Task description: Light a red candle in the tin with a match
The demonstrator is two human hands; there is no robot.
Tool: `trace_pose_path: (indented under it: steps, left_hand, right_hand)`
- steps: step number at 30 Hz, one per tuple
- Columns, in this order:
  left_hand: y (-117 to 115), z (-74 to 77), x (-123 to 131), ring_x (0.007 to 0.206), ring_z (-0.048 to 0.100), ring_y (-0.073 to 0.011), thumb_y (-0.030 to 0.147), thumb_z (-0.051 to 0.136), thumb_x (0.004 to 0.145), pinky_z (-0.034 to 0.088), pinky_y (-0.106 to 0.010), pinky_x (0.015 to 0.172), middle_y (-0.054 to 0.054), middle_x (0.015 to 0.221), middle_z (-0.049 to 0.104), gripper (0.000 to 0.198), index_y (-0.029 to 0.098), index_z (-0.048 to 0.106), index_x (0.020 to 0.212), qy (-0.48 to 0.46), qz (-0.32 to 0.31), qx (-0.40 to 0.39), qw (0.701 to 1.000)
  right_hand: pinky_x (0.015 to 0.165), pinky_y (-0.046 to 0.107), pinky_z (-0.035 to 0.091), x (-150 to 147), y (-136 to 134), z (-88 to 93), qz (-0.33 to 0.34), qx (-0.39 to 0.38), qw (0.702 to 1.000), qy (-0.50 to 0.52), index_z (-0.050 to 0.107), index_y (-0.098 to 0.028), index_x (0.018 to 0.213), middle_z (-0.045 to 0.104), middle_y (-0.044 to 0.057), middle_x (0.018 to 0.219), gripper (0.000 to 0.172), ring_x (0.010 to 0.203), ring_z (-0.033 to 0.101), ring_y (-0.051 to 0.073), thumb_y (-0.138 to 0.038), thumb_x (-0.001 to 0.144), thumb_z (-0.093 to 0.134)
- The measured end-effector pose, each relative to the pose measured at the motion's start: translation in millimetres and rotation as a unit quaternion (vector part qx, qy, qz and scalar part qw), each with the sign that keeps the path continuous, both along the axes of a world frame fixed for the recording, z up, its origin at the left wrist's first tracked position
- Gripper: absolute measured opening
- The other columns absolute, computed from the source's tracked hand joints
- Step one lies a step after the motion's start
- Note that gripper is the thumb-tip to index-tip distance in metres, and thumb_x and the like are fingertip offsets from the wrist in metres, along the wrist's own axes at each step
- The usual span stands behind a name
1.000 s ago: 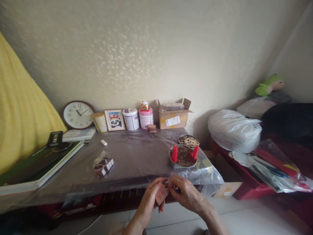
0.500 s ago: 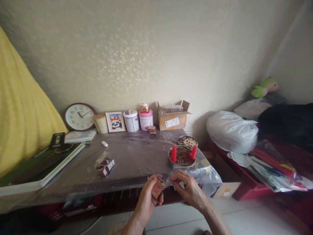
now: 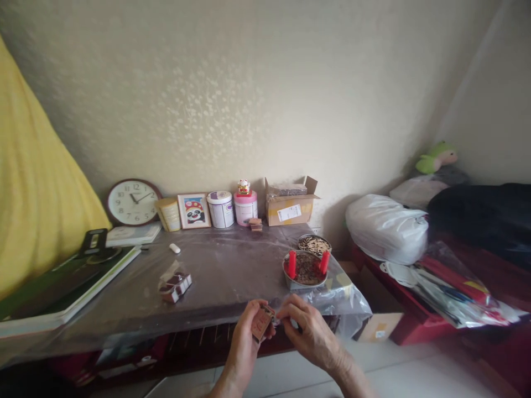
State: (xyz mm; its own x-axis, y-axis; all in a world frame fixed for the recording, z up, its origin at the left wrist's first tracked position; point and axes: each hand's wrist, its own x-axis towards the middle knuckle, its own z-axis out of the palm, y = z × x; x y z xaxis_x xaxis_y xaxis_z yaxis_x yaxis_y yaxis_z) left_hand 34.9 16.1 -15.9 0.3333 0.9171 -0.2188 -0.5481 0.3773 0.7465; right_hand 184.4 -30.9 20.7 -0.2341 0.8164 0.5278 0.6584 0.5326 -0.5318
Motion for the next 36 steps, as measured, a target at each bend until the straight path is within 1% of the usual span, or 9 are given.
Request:
trace_pose_path:
  steps: [4, 9, 12, 15, 17, 21, 23, 26, 36]
  left_hand:
    - [0, -1.6, -1, 0.058, 0.057, -0.0147, 0.037, 0.059, 0.078, 0.041, -0.028, 0.058, -0.003, 0.070, 0.065, 0.024, 0.016, 0.059, 0.089, -0.011, -0.006, -0.007, 1.000]
    - [0, 2.2, 0, 0.062, 0.058, -0.0151, 0.036, 0.062, 0.072, 0.042, -0.027, 0.061, -0.003, 0.070, 0.066, 0.023, 0.017, 0.059, 0.086, -0.013, 0.015, -0.037, 0.999]
    - [1, 4.9, 2, 0.068, 0.058, -0.0153, 0.038, 0.061, 0.074, 0.042, -0.027, 0.065, -0.002, 0.074, 0.066, 0.025, 0.018, 0.059, 0.089, -0.007, 0.048, -0.035, 0.998]
    - [3, 5.0, 3, 0.079, 0.058, -0.0154, 0.040, 0.059, 0.078, 0.042, -0.027, 0.071, -0.002, 0.085, 0.066, 0.028, 0.020, 0.059, 0.096, -0.019, 0.080, -0.011, 0.997]
    - [3, 3.7, 3, 0.082, 0.058, -0.0151, 0.042, 0.058, 0.079, 0.042, -0.027, 0.075, -0.001, 0.088, 0.065, 0.030, 0.020, 0.058, 0.099, -0.029, 0.089, 0.017, 0.995]
    - [3, 0.2, 2, 0.098, 0.055, -0.0175, 0.045, 0.057, 0.080, 0.039, -0.029, 0.086, -0.003, 0.104, 0.061, 0.033, 0.021, 0.059, 0.104, 0.003, 0.104, 0.068, 0.992]
    - [2, -0.6, 1, 0.108, 0.050, -0.0195, 0.045, 0.055, 0.081, 0.036, -0.030, 0.092, -0.003, 0.113, 0.058, 0.034, 0.021, 0.058, 0.106, 0.036, 0.107, 0.088, 0.990]
    - [0, -1.6, 1, 0.110, 0.048, -0.0203, 0.044, 0.051, 0.083, 0.034, -0.032, 0.095, -0.003, 0.114, 0.056, 0.033, 0.022, 0.057, 0.107, 0.067, 0.095, 0.106, 0.987]
    - [-1, -3.0, 3, 0.107, 0.049, -0.0216, 0.041, 0.051, 0.083, 0.035, -0.033, 0.093, -0.004, 0.109, 0.057, 0.029, 0.021, 0.058, 0.103, 0.056, 0.090, 0.105, 0.989]
  right_hand:
    - [0.074, 0.022, 0.044, -5, -2, 1.7, 0.023, -0.017, 0.999, 0.040, 0.059, -0.018, 0.087, 0.056, 0.003, 0.087, 0.012, 0.081, 0.055, 0.012, -0.009, 0.087, 0.050]
    - [0.078, 0.021, 0.044, -11, 2, -5.6, 0.033, -0.005, 0.992, 0.119, 0.060, -0.018, 0.083, 0.059, 0.002, 0.089, 0.009, 0.085, 0.058, 0.012, -0.016, 0.089, 0.053]
    - [0.074, 0.020, 0.045, -14, 4, -12.7, -0.017, -0.008, 0.984, 0.177, 0.057, -0.018, 0.082, 0.062, 0.001, 0.085, 0.012, 0.079, 0.060, 0.011, -0.019, 0.092, 0.049]
    - [0.074, 0.022, 0.045, -17, 4, -18.8, -0.079, -0.010, 0.980, 0.181, 0.056, -0.019, 0.092, 0.062, 0.001, 0.084, 0.007, 0.079, 0.059, 0.012, -0.022, 0.092, 0.049]
    - [0.081, 0.025, 0.045, -21, 4, -20.6, -0.084, -0.011, 0.985, 0.151, 0.055, -0.020, 0.101, 0.060, 0.002, 0.094, 0.014, 0.089, 0.057, 0.015, -0.023, 0.088, 0.056]
    - [0.093, 0.031, 0.041, -32, 1, -21.9, -0.072, -0.028, 0.991, 0.106, 0.045, -0.021, 0.122, 0.052, 0.006, 0.114, 0.051, 0.107, 0.050, 0.019, -0.025, 0.077, 0.069]
    - [0.096, 0.032, 0.040, -37, 1, -23.6, -0.078, -0.032, 0.992, 0.095, 0.041, -0.022, 0.127, 0.049, 0.006, 0.119, 0.061, 0.112, 0.047, 0.020, -0.022, 0.074, 0.071]
    - [0.097, 0.032, 0.040, -41, 2, -27.3, -0.094, -0.034, 0.991, 0.095, 0.041, -0.022, 0.127, 0.047, 0.007, 0.121, 0.061, 0.113, 0.047, 0.020, -0.017, 0.074, 0.069]
    - [0.093, 0.035, 0.042, -40, 2, -26.7, -0.090, -0.008, 0.991, 0.097, 0.046, -0.019, 0.115, 0.050, 0.007, 0.110, 0.051, 0.105, 0.048, 0.022, -0.012, 0.070, 0.068]
